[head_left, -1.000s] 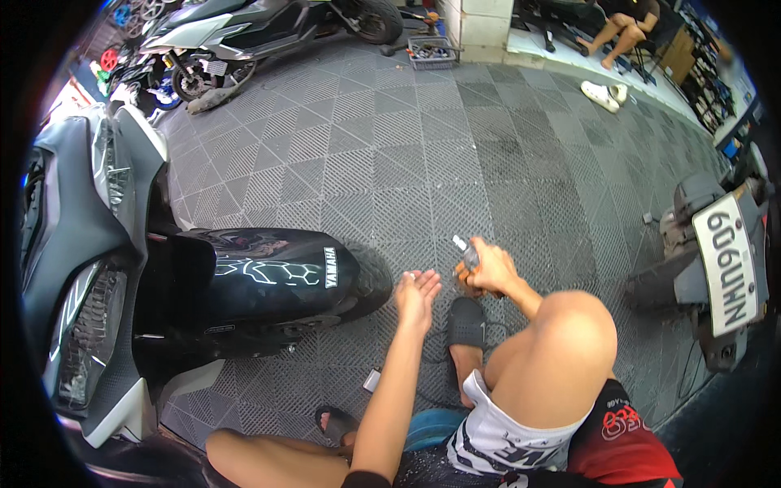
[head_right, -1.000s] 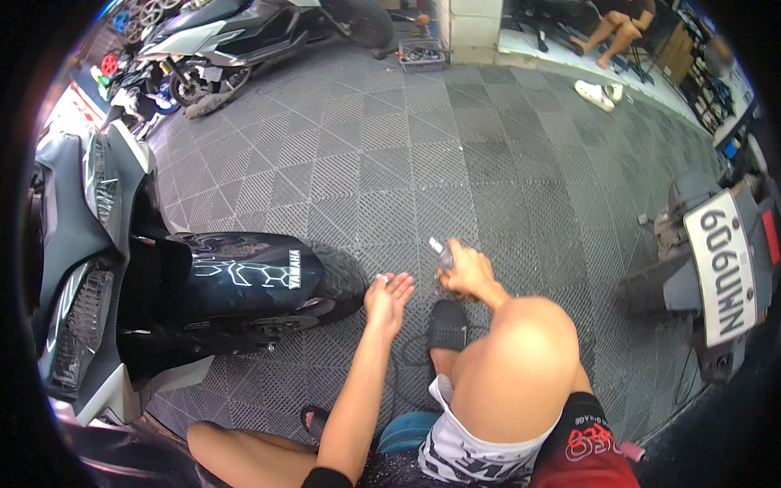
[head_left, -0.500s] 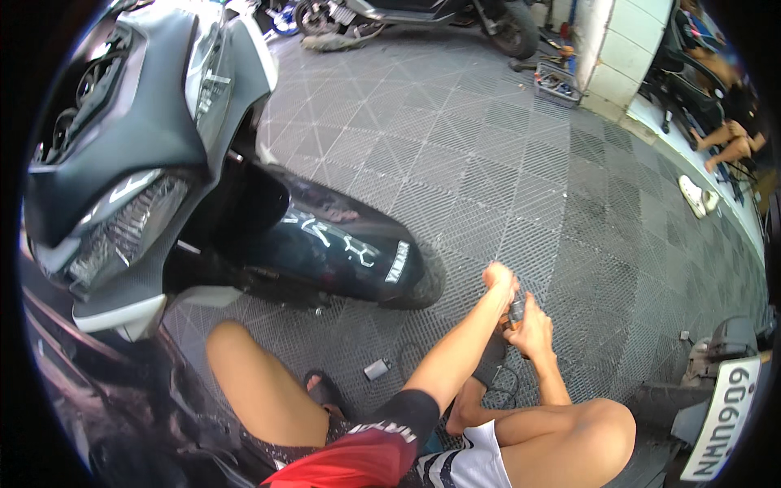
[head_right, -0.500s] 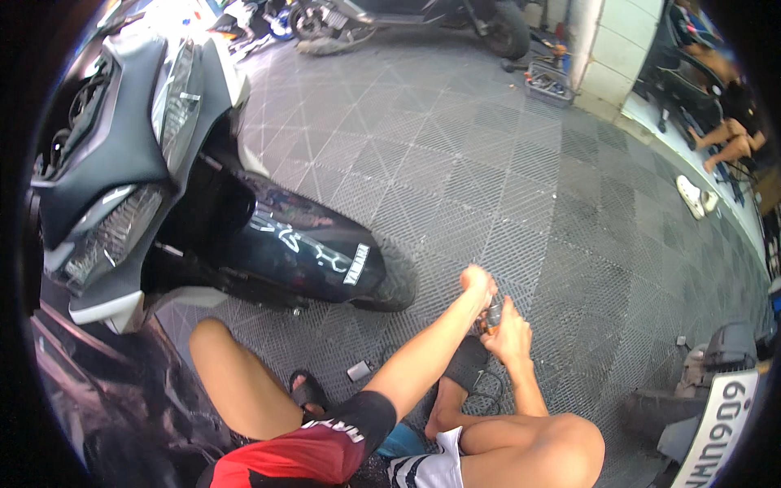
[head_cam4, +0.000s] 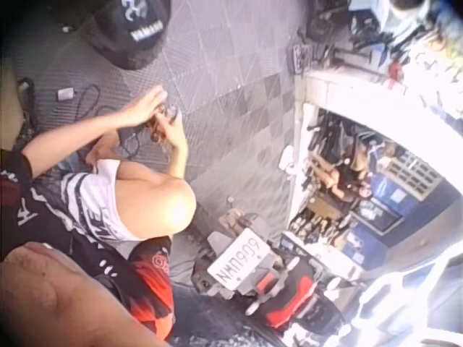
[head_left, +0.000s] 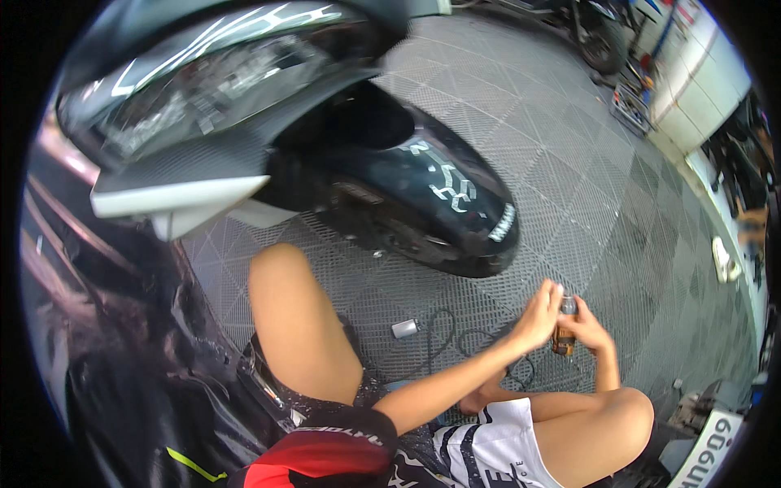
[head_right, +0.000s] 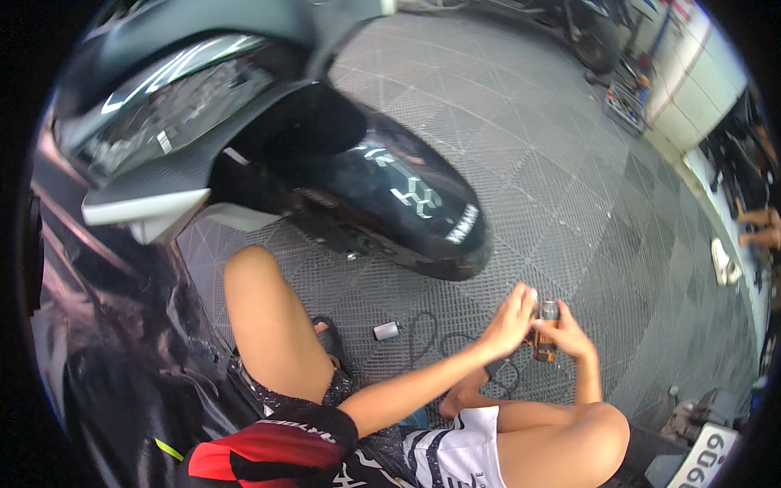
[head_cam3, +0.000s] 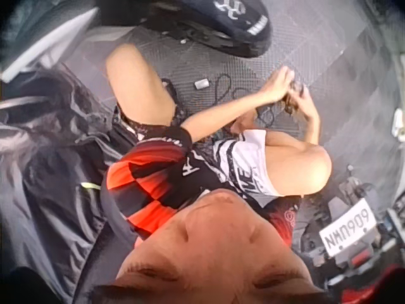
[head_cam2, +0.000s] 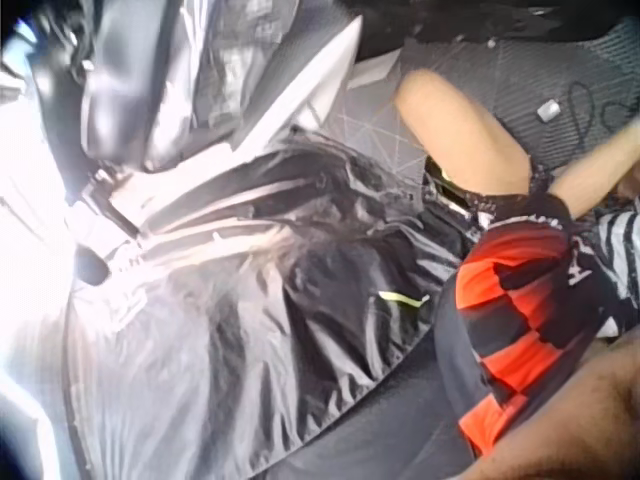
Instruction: The person attaches a black plastic component to the front fender of a motorcycle by inserting and tightening screws using a screwdriver and a cordless power drill.
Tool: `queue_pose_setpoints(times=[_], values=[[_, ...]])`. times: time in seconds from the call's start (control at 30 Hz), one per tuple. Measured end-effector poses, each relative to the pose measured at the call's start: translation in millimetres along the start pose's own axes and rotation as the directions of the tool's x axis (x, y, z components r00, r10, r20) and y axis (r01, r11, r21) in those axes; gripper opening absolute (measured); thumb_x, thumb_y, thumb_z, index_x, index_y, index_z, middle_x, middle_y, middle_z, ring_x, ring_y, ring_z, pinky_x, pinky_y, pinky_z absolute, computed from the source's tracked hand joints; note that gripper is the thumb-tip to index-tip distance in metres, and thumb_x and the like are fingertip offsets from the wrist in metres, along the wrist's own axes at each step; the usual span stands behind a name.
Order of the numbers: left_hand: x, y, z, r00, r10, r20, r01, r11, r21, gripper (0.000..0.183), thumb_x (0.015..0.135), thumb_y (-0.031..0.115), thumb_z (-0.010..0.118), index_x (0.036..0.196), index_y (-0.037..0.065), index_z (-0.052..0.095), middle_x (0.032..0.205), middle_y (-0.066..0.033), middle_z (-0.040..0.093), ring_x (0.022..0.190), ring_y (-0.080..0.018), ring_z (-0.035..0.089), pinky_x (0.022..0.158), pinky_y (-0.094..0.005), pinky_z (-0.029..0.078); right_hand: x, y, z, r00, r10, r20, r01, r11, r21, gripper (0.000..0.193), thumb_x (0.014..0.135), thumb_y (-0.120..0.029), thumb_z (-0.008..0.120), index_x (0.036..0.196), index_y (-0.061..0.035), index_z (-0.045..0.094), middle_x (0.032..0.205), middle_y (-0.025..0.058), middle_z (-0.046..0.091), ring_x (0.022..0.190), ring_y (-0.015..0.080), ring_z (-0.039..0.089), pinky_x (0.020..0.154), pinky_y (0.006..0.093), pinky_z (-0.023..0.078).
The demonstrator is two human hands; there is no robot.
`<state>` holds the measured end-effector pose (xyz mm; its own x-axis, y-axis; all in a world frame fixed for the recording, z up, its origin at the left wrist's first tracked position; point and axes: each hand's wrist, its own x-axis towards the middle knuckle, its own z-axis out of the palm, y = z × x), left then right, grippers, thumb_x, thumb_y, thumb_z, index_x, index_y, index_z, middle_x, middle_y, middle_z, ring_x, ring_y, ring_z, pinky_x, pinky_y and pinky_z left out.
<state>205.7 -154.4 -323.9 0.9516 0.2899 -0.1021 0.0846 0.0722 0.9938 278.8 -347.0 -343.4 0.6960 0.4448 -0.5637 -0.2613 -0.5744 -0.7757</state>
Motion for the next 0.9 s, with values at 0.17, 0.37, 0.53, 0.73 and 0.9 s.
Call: queue_pose_setpoints(times=[0.17,0.37,0.53,0.73,0.9], values=[[-58.7,98.2,-57.0,0.978,0.208,0.017,-0.206,0.974,-0.095,0.019,0.107,0.021,0.048,0.110,0.003,0.045,0.071,-0.0122,0.054,0.059,-0.0190,0.054,0.057,-0.0364,0.045,-107.7,-191.0,-54.6,0.985,-0.040,0.171,0.103,0.919,-0.381,0.057,0.102,-0.030,0.056,0.147,0.0015,0.043,0.120,0.0149,0.069,0.105,0.0236,0.067,0.089,0.0328,0.053],[-70.2,136.9,-139.4,0.871,0.433,-0.233,-0.413,0.901,0.132,0.021,0.104,0.017,0.055,0.116,0.002,0.044,0.074,-0.0156,0.061,0.064,-0.0307,0.066,0.055,-0.0394,0.050,-158.5,-287.6,129.4,0.950,-0.300,0.091,0.313,0.920,-0.235,0.047,0.103,-0.020,0.051,0.144,0.0012,0.044,0.103,0.0118,0.068,0.082,0.0156,0.069,0.063,0.0271,0.054],[-74.1,132.7,-172.8,0.922,0.155,-0.354,-0.293,0.877,-0.380,0.021,0.107,0.020,0.050,0.116,0.002,0.043,0.084,-0.0097,0.062,0.067,-0.0155,0.062,0.058,-0.0310,0.049,-117.7,-246.8,206.4,0.883,-0.455,-0.112,0.459,0.888,0.007,0.034,0.105,-0.013,0.051,0.135,0.0019,0.050,0.104,0.0054,0.063,0.084,0.0094,0.060,0.070,0.0244,0.052],[-72.6,134.6,-228.1,0.920,0.131,-0.369,-0.332,0.761,-0.558,0.014,0.106,0.013,0.052,0.110,0.001,0.046,0.085,-0.0036,0.057,0.069,-0.0077,0.057,0.060,-0.0239,0.047,-94.7,-247.5,297.3,0.835,-0.494,-0.242,0.523,0.850,0.066,0.051,0.100,0.004,0.051,0.149,0.0026,0.036,0.125,0.0084,0.059,0.095,0.0096,0.058,0.086,0.0227,0.047],[-69.0,124.1,-279.5,0.946,0.109,-0.305,-0.274,0.771,-0.575,0.011,0.102,0.009,0.059,0.112,0.004,0.056,0.103,-0.0067,0.066,0.094,-0.0126,0.066,0.070,-0.0254,0.060,-87.1,-271.4,324.5,0.858,-0.449,-0.248,0.501,0.837,0.221,0.041,0.107,-0.020,0.050,0.142,0.0005,0.047,0.096,0.0087,0.068,0.074,0.0108,0.066,0.052,0.0210,0.050]])
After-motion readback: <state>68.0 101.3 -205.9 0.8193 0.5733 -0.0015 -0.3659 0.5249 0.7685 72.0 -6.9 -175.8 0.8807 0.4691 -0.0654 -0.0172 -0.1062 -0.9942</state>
